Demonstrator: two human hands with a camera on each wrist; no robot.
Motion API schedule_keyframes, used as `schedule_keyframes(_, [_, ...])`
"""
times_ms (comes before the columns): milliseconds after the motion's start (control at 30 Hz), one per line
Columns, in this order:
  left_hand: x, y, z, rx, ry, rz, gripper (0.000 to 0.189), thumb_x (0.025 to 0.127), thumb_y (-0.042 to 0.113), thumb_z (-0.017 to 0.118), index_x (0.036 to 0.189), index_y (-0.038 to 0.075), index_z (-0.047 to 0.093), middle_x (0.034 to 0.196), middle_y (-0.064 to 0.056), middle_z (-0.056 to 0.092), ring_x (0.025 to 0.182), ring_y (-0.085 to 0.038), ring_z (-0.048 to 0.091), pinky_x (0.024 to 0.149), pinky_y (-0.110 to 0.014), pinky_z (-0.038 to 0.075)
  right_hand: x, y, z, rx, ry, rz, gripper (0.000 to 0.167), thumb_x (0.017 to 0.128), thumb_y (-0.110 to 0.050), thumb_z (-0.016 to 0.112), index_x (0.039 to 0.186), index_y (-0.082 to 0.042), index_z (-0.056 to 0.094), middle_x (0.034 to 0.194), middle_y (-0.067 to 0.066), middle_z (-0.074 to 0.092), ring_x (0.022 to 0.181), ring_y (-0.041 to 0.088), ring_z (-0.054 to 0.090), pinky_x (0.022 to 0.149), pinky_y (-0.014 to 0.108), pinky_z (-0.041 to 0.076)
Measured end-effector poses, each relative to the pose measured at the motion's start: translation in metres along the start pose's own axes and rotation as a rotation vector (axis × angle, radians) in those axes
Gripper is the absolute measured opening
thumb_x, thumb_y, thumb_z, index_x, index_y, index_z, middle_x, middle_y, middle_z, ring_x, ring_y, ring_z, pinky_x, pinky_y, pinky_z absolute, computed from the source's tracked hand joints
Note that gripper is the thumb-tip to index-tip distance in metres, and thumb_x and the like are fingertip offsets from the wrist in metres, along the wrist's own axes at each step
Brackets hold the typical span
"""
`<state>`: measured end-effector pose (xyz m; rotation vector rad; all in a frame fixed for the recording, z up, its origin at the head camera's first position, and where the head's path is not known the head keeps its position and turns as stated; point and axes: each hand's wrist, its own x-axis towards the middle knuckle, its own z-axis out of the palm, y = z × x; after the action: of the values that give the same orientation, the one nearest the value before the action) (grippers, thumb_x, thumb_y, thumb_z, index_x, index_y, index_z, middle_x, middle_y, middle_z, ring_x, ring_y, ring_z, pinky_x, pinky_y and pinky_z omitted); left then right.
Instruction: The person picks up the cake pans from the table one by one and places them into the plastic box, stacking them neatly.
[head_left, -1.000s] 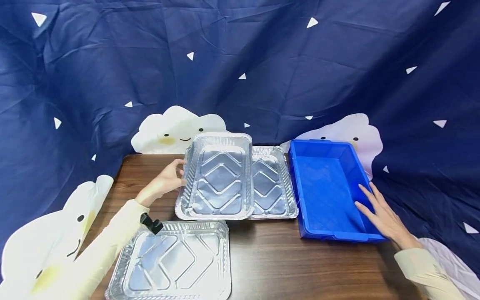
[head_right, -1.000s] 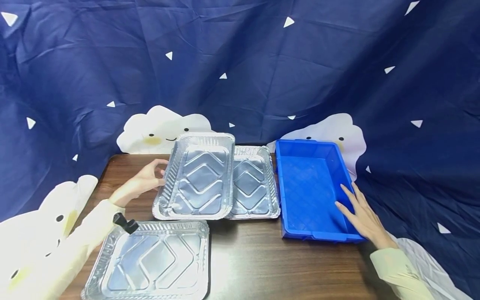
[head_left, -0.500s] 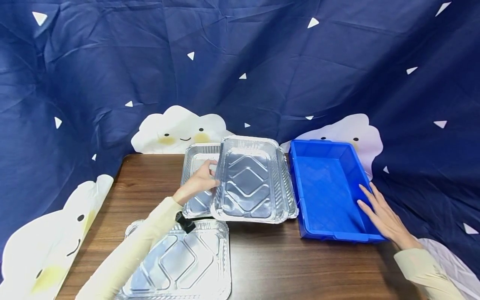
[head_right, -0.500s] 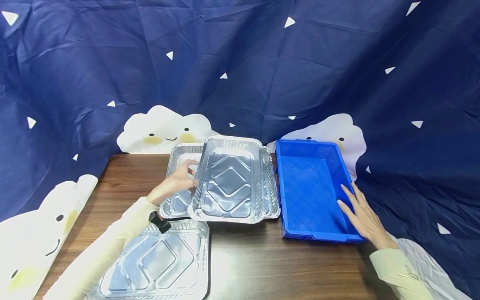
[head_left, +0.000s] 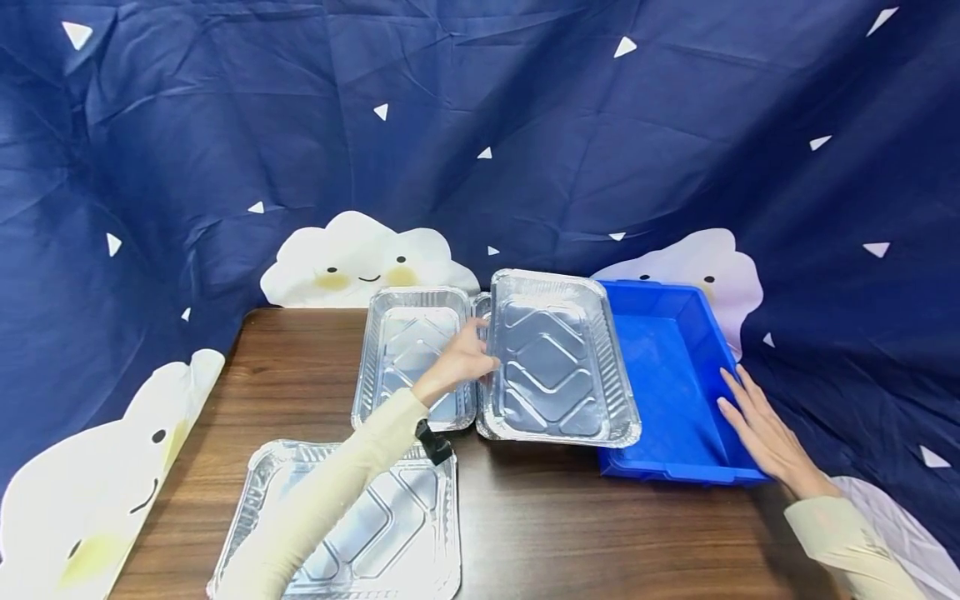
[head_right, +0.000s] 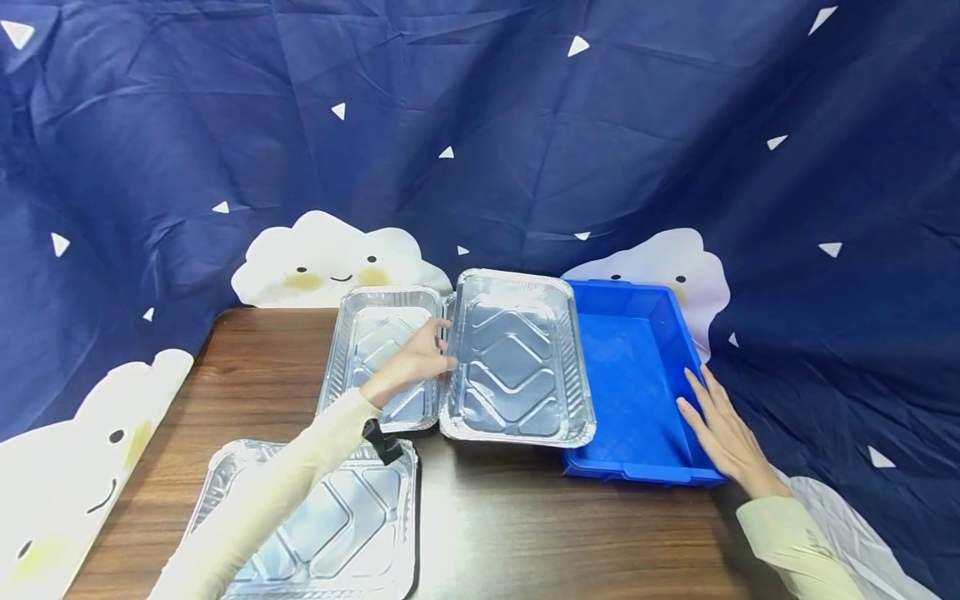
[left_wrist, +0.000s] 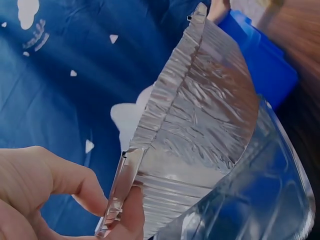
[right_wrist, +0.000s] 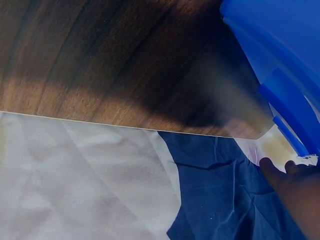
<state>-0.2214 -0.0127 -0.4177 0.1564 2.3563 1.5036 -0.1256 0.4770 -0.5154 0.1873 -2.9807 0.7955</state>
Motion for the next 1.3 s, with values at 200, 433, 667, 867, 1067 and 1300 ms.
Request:
schedule_keyframes(200, [0.009,0.02,0.03,0.149,0.03,0.014,0.077,0.085,0.0,0.075,0.154,0.004,0.041,0.12,-0.02,0.067,0.082,-0.026,0.068,0.09,-0.04,0.06,-0.002,0.004,0.0,0.016,0.013,-0.034,0.06,0.116,-0.027,0.037,0.17,-0.01,0.017,0.176,0.018,-0.001,0.156,0.054,0.006,0.118,0.08,0.01])
schedule_keyframes(433, [0.018,0.042,0.062,0.225,0.071,0.03,0.075,0.083,0.004,0.077,0.151,0.005,0.045,0.084,-0.005,0.067,0.086,-0.024,0.067,0.091,-0.036,0.057,-0.001,0.006,0.0,0.048,0.05,-0.116,0.058,0.115,-0.021,0.038,0.169,-0.007,0.021,0.173,0.027,0.008,0.158,0.051,0.004,0.125,0.07,0.003])
schedule_keyframes(667, [0.057,0.037,0.105,0.229,0.094,0.069,0.078,0.078,0.012,0.079,0.148,0.005,0.045,0.101,-0.014,0.075,0.094,-0.03,0.073,0.091,-0.033,0.058,-0.002,0.008,-0.003,0.067,0.057,-0.136,0.059,0.114,-0.019,0.04,0.169,-0.006,0.02,0.172,0.029,0.01,0.158,0.052,0.001,0.126,0.067,-0.001])
schedule_keyframes(867, [0.157,-0.027,0.176,0.273,0.132,0.091,0.074,0.072,0.023,0.081,0.139,0.015,0.05,0.092,-0.005,0.074,0.095,-0.027,0.07,0.086,-0.029,0.057,-0.003,0.009,-0.003,0.1,0.055,-0.129,0.06,0.114,-0.018,0.039,0.169,-0.007,0.02,0.172,0.03,0.01,0.157,0.054,-0.001,0.125,0.069,-0.002])
schedule_keyframes(1067, [0.157,-0.018,0.206,0.282,0.148,0.068,0.076,0.07,0.018,0.077,0.139,0.012,0.048,0.088,-0.007,0.071,0.094,-0.029,0.069,0.082,-0.035,0.058,-0.002,0.009,-0.002,0.124,0.066,-0.147,0.059,0.113,-0.017,0.039,0.168,-0.004,0.021,0.17,0.033,0.011,0.156,0.056,-0.002,0.127,0.065,-0.005])
schedule_keyframes(1300, [0.153,-0.007,0.23,0.325,0.17,0.047,0.093,0.066,0.026,0.086,0.147,0.01,0.044,0.116,-0.015,0.068,0.103,-0.027,0.066,0.084,-0.04,0.059,0.001,0.009,0.0,0.106,0.073,-0.162,0.057,0.114,-0.017,0.037,0.168,-0.004,0.021,0.171,0.033,0.012,0.157,0.054,-0.001,0.13,0.053,-0.005])
